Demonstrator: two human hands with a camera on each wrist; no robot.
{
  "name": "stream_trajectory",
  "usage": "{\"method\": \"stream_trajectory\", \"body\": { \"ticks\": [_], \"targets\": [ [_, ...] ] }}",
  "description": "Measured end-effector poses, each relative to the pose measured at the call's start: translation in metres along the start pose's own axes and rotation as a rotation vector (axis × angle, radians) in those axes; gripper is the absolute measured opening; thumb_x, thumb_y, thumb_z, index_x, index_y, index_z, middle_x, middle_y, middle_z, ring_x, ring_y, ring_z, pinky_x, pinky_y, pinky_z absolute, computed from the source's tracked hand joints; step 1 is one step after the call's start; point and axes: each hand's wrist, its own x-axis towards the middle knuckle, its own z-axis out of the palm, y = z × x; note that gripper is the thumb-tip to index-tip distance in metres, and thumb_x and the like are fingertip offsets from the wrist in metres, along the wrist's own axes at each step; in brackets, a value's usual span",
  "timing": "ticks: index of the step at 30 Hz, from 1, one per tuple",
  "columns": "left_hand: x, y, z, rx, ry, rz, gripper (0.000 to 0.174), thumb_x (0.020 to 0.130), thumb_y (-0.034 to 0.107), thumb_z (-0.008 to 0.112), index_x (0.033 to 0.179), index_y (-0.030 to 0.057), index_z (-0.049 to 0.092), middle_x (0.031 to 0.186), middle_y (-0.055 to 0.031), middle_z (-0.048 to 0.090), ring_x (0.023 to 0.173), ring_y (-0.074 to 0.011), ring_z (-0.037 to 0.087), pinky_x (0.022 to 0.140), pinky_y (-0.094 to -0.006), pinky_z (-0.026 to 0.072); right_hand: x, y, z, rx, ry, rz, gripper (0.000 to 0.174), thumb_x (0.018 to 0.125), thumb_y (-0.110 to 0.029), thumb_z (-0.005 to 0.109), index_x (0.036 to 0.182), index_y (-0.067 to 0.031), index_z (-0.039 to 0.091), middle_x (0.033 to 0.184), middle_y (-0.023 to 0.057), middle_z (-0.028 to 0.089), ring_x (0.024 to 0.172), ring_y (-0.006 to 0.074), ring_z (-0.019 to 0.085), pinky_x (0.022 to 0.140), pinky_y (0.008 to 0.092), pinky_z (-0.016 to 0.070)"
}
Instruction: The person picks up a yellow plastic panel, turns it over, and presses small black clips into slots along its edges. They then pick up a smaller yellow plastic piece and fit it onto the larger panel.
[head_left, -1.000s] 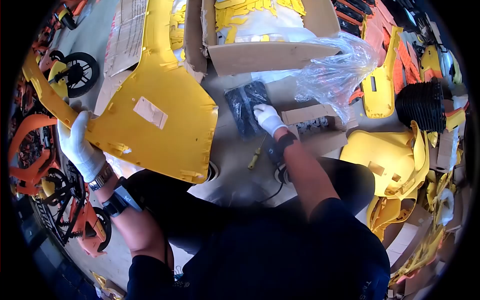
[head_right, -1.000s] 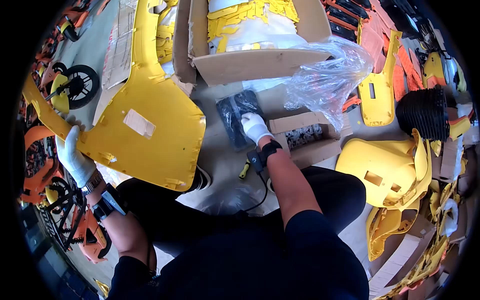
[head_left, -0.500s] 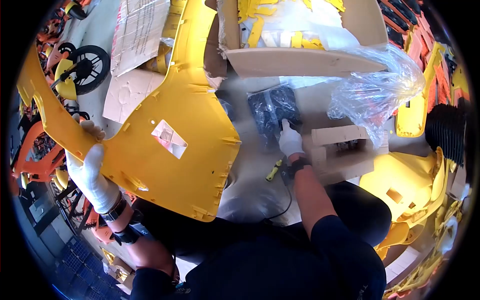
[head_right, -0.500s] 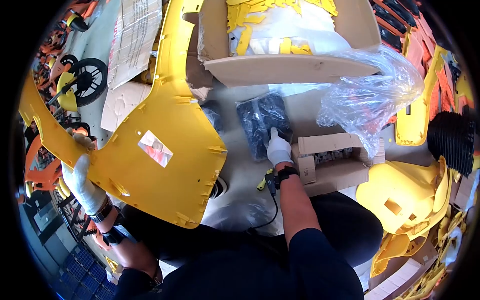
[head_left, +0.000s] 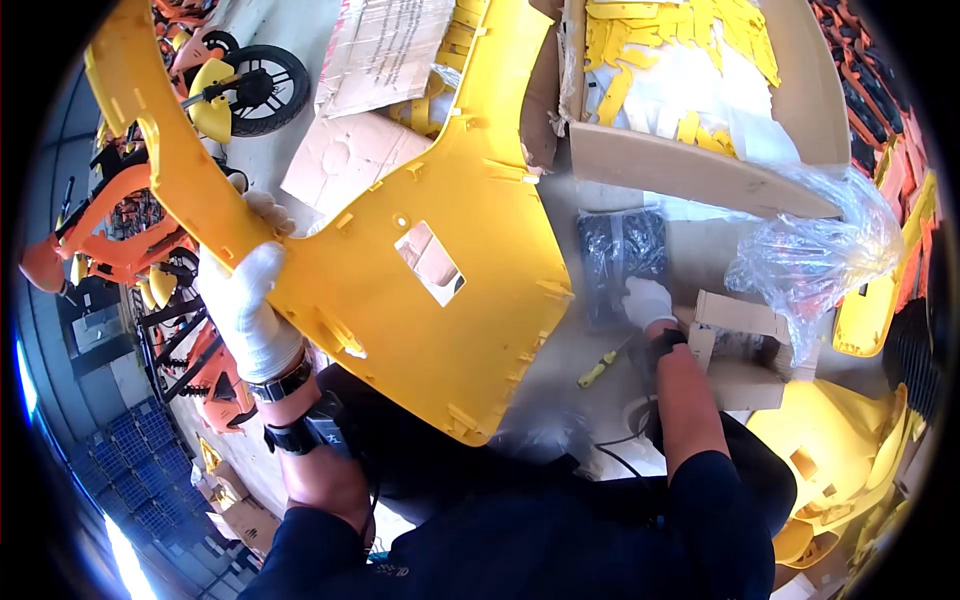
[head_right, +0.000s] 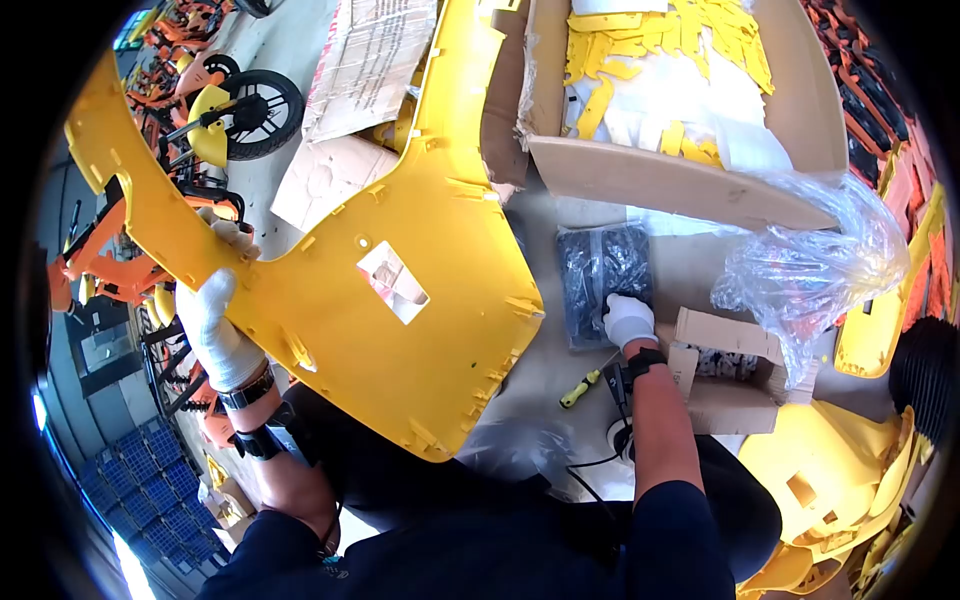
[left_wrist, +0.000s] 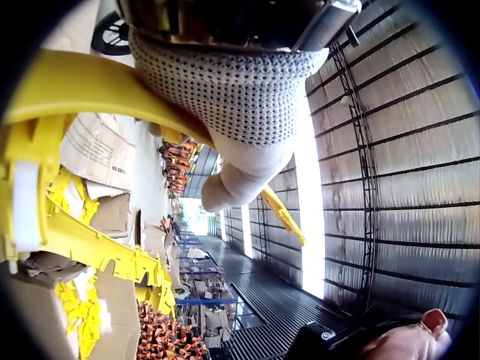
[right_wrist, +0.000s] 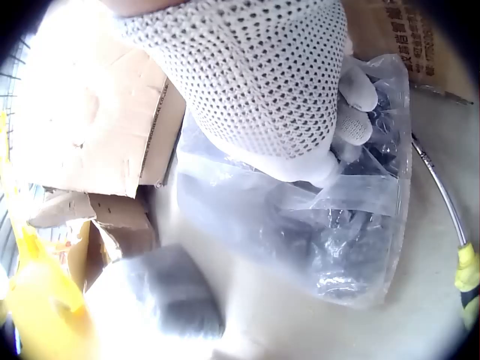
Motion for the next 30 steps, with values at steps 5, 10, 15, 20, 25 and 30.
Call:
{"method": "stream_trajectory", "body": {
  "ticks": [5,10,15,20,25,30],
  "targets": [
    [0.002,0.000,-0.001,-0.046,-0.003,-0.008,0.077,0.071,0.020,0.076,0.138,-0.0073,0.047,0.106,-0.0097,0.063,0.092,-0.0185,0.060,0.086,-0.0300,0.0482,-0.005,0.017,0.008,0.100,0.106,0.007,0.027,0.085,-0.027,0.066,0.108,-0.0135,0.072,0.109,0.0160,0.071,0.104,0.0373,0.067,0.093,0.0462,0.0525],
    [0.002,0.000,-0.006,-0.076,-0.016,0.053,0.071,0.071,0.013,0.077,0.136,-0.0041,0.052,0.105,-0.0069,0.062,0.089,-0.0154,0.060,0.079,-0.0274,0.0492,-0.027,0.010,-0.024,0.066,0.168,-0.024,0.024,0.083,-0.023,0.067,0.102,-0.0109,0.075,0.104,0.0149,0.073,0.101,0.0354,0.068,0.091,0.0452,0.0530],
    [-0.002,0.008,-0.013,-0.111,0.004,0.077,0.070,0.071,0.014,0.077,0.135,-0.0052,0.054,0.106,-0.0072,0.063,0.088,-0.0144,0.061,0.079,-0.0269,0.0493,-0.060,0.007,-0.066,0.749,0.089,-0.004,0.023,0.088,-0.014,0.067,0.106,-0.0001,0.070,0.081,0.0108,0.072,0.070,0.0181,0.071,0.063,0.0315,0.0558],
    [-0.001,0.002,-0.023,-0.263,0.005,0.096,0.058,0.077,0.015,0.073,0.130,-0.0032,0.056,0.111,-0.0110,0.065,0.096,-0.0197,0.063,0.087,-0.0329,0.0510,-0.135,-0.017,-0.142,0.987,0.133,-0.128,0.025,0.091,-0.017,0.065,0.112,-0.0029,0.068,0.088,0.0070,0.071,0.069,0.0140,0.068,0.059,0.0276,0.0556],
    [0.001,0.000,-0.013,-0.509,-0.016,0.061,0.053,0.083,0.015,0.069,0.131,-0.0017,0.053,0.115,-0.0156,0.065,0.100,-0.0242,0.065,0.091,-0.0386,0.0529,-0.226,-0.070,-0.201,0.725,0.149,-0.436,0.028,0.088,-0.017,0.066,0.108,0.0022,0.067,0.086,0.0077,0.069,0.067,0.0122,0.067,0.059,0.0255,0.0537],
    [0.014,-0.015,-0.010,-0.739,-0.111,0.029,0.051,0.085,0.016,0.066,0.131,0.0013,0.050,0.119,-0.0186,0.060,0.107,-0.0306,0.061,0.089,-0.0436,0.0539,-0.271,-0.090,-0.202,0.192,0.249,-0.482,0.045,0.083,-0.019,0.070,0.123,0.0009,0.065,0.091,0.0182,0.072,0.078,0.0254,0.072,0.072,0.0336,0.0560]
  ]
}}
